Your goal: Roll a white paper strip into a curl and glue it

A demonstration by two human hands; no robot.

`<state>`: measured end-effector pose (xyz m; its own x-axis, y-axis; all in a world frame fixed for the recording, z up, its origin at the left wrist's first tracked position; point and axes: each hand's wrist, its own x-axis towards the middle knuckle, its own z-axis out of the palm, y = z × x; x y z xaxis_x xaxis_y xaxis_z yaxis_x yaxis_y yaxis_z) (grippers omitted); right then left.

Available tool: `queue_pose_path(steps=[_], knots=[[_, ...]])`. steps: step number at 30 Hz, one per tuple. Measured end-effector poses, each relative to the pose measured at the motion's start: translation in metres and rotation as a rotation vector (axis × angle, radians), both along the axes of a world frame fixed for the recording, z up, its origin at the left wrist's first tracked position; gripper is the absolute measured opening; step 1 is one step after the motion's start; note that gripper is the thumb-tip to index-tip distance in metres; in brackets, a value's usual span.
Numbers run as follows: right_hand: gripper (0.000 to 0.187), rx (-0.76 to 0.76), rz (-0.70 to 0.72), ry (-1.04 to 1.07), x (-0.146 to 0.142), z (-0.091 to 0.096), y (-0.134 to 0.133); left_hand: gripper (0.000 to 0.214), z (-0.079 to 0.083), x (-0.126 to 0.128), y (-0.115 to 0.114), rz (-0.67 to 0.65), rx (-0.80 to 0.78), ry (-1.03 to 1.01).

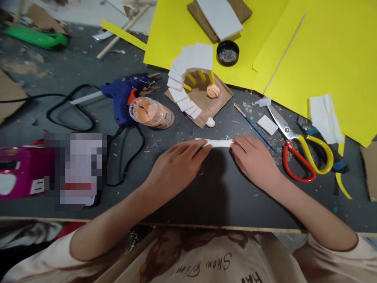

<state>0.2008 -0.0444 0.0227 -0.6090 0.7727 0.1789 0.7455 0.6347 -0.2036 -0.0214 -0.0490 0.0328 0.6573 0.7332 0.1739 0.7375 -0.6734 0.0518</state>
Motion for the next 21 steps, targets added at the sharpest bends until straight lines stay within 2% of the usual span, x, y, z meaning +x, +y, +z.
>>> queue_pose_path(steps=[5, 11, 16, 21], knots=[[0.020, -0.006, 0.002, -0.023, -0.002, 0.006, -0.002, 0.029, 0.004, 0.000, -0.003, -0.011, -0.022, 0.046], [0.014, 0.044, 0.003, -0.101, -0.006, 0.007, 0.000, 0.021, 0.001, 0.004, 0.001, 0.033, -0.031, -0.011], [0.013, 0.176, -0.017, -0.193, -0.012, 0.004, 0.004, 0.015, -0.002, 0.007, 0.006, 0.053, 0.017, -0.023], [0.013, 0.203, 0.000, -0.179, -0.007, -0.003, 0.005, 0.014, -0.008, 0.004, 0.011, 0.087, 0.006, -0.067]])
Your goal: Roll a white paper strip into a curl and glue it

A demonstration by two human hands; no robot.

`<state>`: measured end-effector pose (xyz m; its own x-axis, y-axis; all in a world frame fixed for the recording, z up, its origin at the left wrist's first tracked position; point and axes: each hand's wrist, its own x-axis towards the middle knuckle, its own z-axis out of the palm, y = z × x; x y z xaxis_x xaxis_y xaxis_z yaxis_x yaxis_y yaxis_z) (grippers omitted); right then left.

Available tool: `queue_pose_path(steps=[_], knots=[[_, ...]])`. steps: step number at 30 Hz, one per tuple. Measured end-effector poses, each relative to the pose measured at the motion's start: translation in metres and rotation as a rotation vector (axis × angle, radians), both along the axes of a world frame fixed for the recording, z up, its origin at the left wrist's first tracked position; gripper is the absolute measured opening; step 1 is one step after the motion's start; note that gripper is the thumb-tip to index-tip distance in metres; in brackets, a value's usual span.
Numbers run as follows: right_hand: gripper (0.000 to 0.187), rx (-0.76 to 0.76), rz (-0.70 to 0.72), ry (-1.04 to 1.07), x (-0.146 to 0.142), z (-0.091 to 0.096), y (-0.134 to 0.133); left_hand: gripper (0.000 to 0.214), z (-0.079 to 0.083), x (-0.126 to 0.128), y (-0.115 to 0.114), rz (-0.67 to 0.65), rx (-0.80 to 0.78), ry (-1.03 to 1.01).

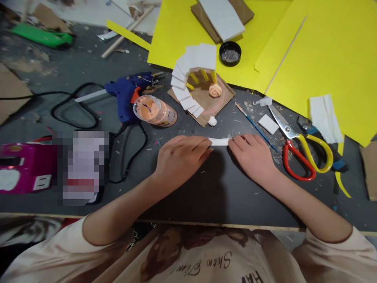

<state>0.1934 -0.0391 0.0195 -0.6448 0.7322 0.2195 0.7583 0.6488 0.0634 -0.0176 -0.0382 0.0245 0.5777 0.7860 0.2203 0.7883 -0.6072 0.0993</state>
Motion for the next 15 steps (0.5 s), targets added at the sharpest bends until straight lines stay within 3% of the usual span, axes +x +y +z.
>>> queue_pose_path(steps=[5, 15], knots=[[0.014, -0.014, 0.000, 0.042, 0.003, -0.003, 0.002, 0.007, -0.004, -0.002, 0.008, 0.029, -0.127, -0.034], [0.017, -0.095, -0.049, 0.139, 0.003, -0.003, 0.006, 0.009, -0.006, -0.010, 0.013, 0.053, -0.140, -0.069]])
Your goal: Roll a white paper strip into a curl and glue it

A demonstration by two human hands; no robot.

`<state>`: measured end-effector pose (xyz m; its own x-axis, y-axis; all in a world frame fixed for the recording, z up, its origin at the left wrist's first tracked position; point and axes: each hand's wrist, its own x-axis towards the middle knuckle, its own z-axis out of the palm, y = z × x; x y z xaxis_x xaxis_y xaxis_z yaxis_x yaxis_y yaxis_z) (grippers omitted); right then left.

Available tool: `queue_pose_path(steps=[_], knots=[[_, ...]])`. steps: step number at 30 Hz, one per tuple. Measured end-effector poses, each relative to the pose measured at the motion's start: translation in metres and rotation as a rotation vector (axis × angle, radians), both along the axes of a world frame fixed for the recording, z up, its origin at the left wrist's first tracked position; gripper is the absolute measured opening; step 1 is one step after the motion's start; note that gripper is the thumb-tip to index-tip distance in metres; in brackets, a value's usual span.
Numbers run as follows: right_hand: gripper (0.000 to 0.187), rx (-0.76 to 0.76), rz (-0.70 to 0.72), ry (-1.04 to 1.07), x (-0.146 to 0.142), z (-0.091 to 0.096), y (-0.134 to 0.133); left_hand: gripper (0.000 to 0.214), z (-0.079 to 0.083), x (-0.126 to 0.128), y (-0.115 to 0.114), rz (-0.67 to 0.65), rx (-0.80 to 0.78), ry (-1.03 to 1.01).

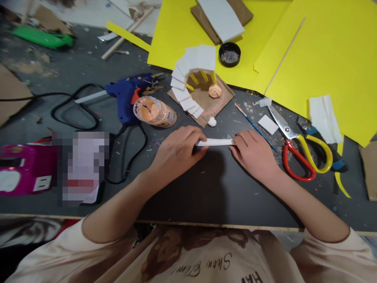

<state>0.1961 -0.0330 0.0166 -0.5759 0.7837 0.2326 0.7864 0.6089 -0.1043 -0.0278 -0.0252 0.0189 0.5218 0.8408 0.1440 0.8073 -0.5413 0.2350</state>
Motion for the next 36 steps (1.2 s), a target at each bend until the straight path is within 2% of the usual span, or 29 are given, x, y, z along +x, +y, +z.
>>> queue_pose_path(steps=[9, 14, 20, 26, 29, 30, 32, 34, 36], knots=[[0.018, -0.071, -0.061, 0.004, 0.005, 0.004, 0.004, 0.015, 0.001, -0.005, 0.003, -0.030, -0.004, 0.034], [0.020, -0.031, -0.120, -0.004, 0.004, 0.001, 0.005, 0.023, -0.003, -0.007, 0.004, 0.037, 0.032, 0.017], [0.025, 0.003, -0.175, -0.069, 0.004, 0.000, 0.008, 0.019, -0.005, -0.005, 0.002, 0.133, 0.038, 0.006], [0.025, -0.005, -0.199, -0.031, 0.005, 0.005, 0.007, 0.021, -0.008, -0.006, 0.004, 0.151, 0.057, 0.003], [0.019, -0.037, -0.221, 0.025, 0.006, 0.005, 0.007, 0.018, -0.008, -0.006, 0.005, 0.157, 0.076, 0.004], [0.017, -0.045, -0.214, 0.053, 0.005, 0.004, 0.006, 0.016, -0.008, -0.006, 0.006, 0.154, 0.089, 0.005], [0.027, -0.047, -0.137, 0.083, 0.003, 0.000, 0.004, 0.010, -0.007, -0.004, 0.006, 0.104, 0.131, 0.013], [0.039, -0.045, 0.001, 0.047, 0.000, -0.003, 0.001, 0.013, -0.007, -0.002, 0.005, -0.003, 0.179, 0.014], [0.043, -0.051, 0.096, -0.029, -0.003, -0.004, -0.002, 0.019, -0.008, -0.001, 0.005, -0.093, 0.208, -0.006]])
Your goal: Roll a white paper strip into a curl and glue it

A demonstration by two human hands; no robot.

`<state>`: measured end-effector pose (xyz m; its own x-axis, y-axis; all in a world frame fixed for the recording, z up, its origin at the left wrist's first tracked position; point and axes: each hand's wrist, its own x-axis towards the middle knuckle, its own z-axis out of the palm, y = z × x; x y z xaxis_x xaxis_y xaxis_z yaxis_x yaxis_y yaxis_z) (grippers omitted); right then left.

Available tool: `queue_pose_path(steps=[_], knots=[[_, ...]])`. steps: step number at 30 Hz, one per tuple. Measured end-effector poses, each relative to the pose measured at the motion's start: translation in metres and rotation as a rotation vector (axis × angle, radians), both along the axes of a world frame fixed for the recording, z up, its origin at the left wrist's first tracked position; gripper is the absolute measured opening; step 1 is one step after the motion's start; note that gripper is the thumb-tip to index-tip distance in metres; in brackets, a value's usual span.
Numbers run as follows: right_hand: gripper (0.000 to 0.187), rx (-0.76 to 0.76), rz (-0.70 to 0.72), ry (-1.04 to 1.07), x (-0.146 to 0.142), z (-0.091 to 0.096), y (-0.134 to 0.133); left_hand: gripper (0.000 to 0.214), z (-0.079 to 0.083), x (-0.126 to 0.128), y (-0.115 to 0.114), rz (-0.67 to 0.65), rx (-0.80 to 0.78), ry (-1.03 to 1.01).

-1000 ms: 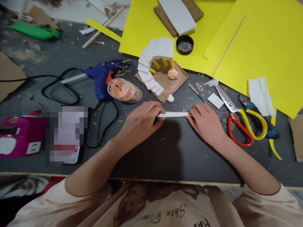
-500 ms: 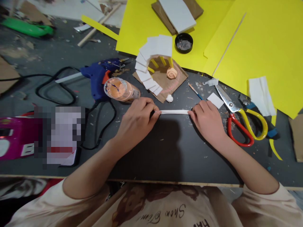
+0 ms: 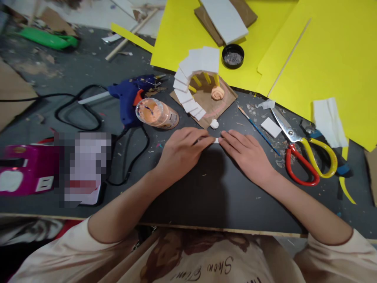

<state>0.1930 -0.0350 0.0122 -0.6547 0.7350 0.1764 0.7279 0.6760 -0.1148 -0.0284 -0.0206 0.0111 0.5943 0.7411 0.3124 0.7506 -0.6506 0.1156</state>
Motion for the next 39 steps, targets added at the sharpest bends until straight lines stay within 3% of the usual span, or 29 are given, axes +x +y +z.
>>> queue_pose_path(steps=[6, 17, 27, 33, 36, 39], knots=[[0.047, -0.030, -0.023, -0.120, 0.002, 0.001, -0.010, 0.019, -0.004, -0.001, -0.002, 0.011, 0.009, -0.052], [0.060, 0.008, -0.154, -0.150, 0.038, 0.000, -0.028, 0.016, -0.004, -0.003, 0.001, 0.013, -0.157, -0.109], [0.023, 0.067, -0.157, -0.058, 0.028, 0.016, -0.002, 0.019, -0.002, -0.002, 0.004, -0.001, -0.042, 0.035], [0.020, 0.129, -0.097, -0.075, 0.025, 0.012, 0.008, 0.035, -0.004, -0.003, 0.006, -0.021, -0.050, 0.022], [0.018, 0.096, -0.095, -0.002, 0.027, 0.010, 0.012, 0.030, -0.004, -0.002, 0.007, 0.009, -0.050, 0.040], [0.016, 0.015, -0.143, 0.111, 0.026, 0.013, 0.015, 0.028, -0.006, -0.001, 0.008, 0.030, -0.113, -0.074]])
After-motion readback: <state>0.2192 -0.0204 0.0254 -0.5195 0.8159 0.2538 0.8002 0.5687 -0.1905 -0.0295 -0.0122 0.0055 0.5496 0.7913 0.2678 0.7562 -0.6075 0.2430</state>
